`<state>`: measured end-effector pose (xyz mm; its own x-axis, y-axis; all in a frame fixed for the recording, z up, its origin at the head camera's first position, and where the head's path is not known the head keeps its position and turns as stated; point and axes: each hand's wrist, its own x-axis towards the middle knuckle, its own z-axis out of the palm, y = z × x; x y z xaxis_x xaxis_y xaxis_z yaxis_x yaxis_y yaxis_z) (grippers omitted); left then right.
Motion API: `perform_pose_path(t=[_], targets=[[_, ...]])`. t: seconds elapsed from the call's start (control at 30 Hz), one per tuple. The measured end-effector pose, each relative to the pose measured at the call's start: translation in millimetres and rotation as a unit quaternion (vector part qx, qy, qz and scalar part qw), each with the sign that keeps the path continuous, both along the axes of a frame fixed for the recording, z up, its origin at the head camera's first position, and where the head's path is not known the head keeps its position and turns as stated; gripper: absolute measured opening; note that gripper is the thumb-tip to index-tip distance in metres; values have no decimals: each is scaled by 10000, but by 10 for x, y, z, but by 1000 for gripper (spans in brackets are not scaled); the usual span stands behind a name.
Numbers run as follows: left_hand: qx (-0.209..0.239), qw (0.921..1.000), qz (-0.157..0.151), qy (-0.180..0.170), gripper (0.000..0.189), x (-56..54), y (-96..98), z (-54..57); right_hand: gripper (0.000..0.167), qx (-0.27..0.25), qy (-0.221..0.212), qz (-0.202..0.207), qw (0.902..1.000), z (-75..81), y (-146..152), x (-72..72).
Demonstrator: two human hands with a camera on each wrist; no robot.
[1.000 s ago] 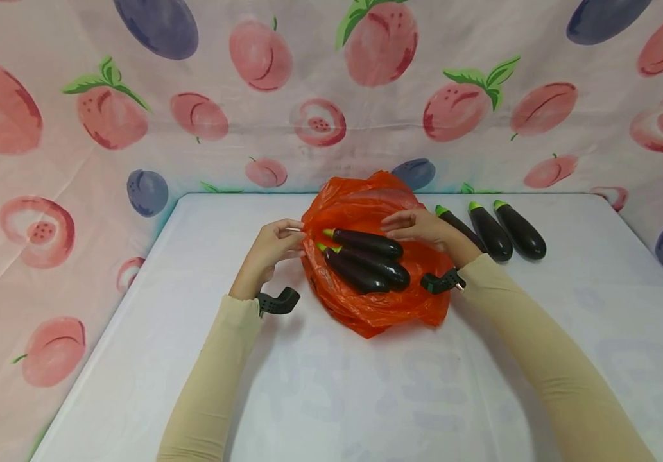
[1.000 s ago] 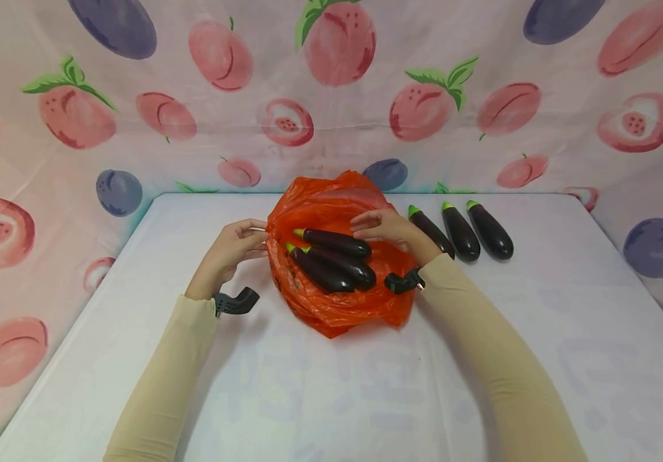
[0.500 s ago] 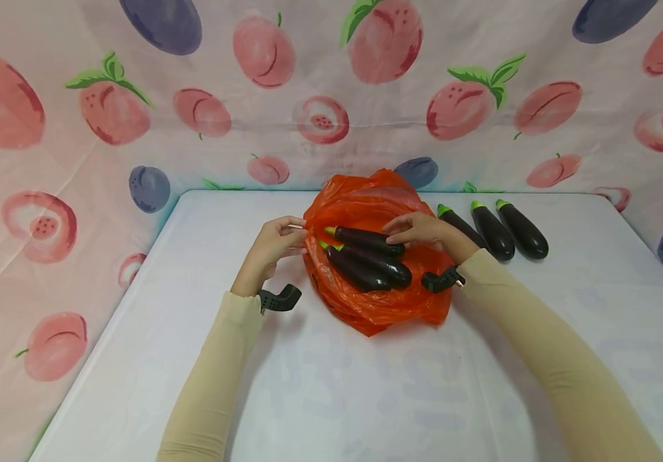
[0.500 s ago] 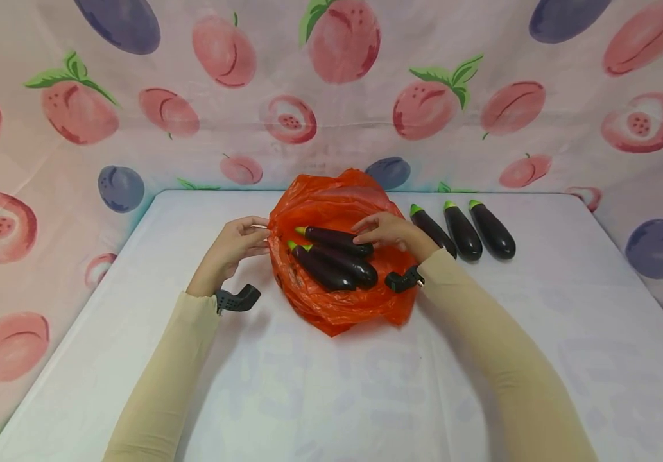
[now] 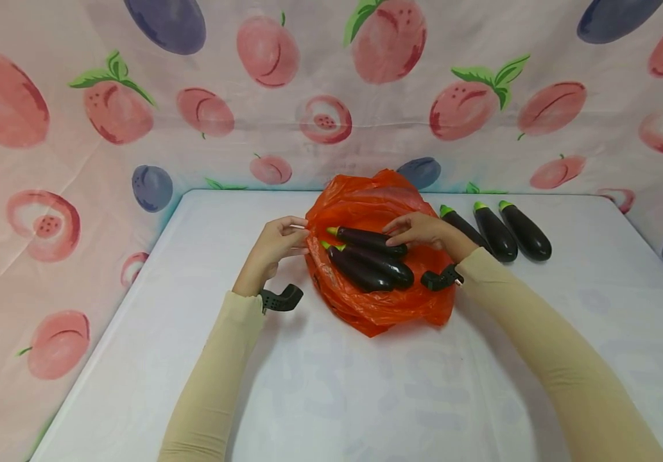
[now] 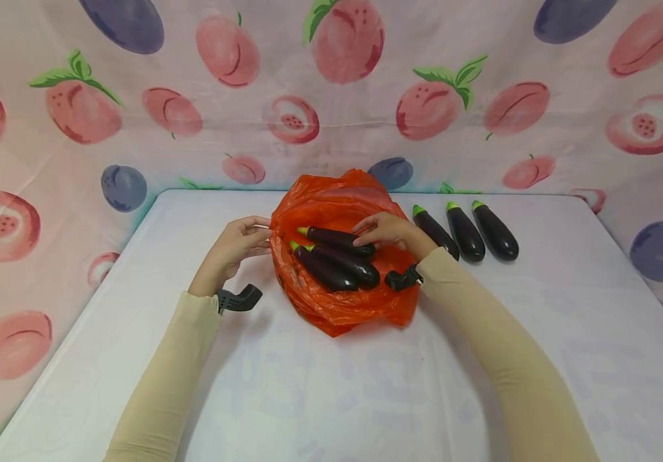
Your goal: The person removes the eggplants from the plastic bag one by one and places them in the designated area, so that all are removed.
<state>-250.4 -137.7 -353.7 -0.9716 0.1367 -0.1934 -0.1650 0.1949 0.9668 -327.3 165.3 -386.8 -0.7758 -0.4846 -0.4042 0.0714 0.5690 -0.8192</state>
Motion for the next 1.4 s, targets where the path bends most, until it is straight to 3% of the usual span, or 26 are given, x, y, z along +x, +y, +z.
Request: perform_pose_path(t=[0.93, 1.4], targets=[[38, 10000, 64, -18, 31, -12, -23, -8, 51, 543, 539, 112, 9970, -17, -19, 20], [17, 10000, 72, -57, 31, 1, -24, 21, 51, 566, 528, 89, 9970, -19, 0, 25]])
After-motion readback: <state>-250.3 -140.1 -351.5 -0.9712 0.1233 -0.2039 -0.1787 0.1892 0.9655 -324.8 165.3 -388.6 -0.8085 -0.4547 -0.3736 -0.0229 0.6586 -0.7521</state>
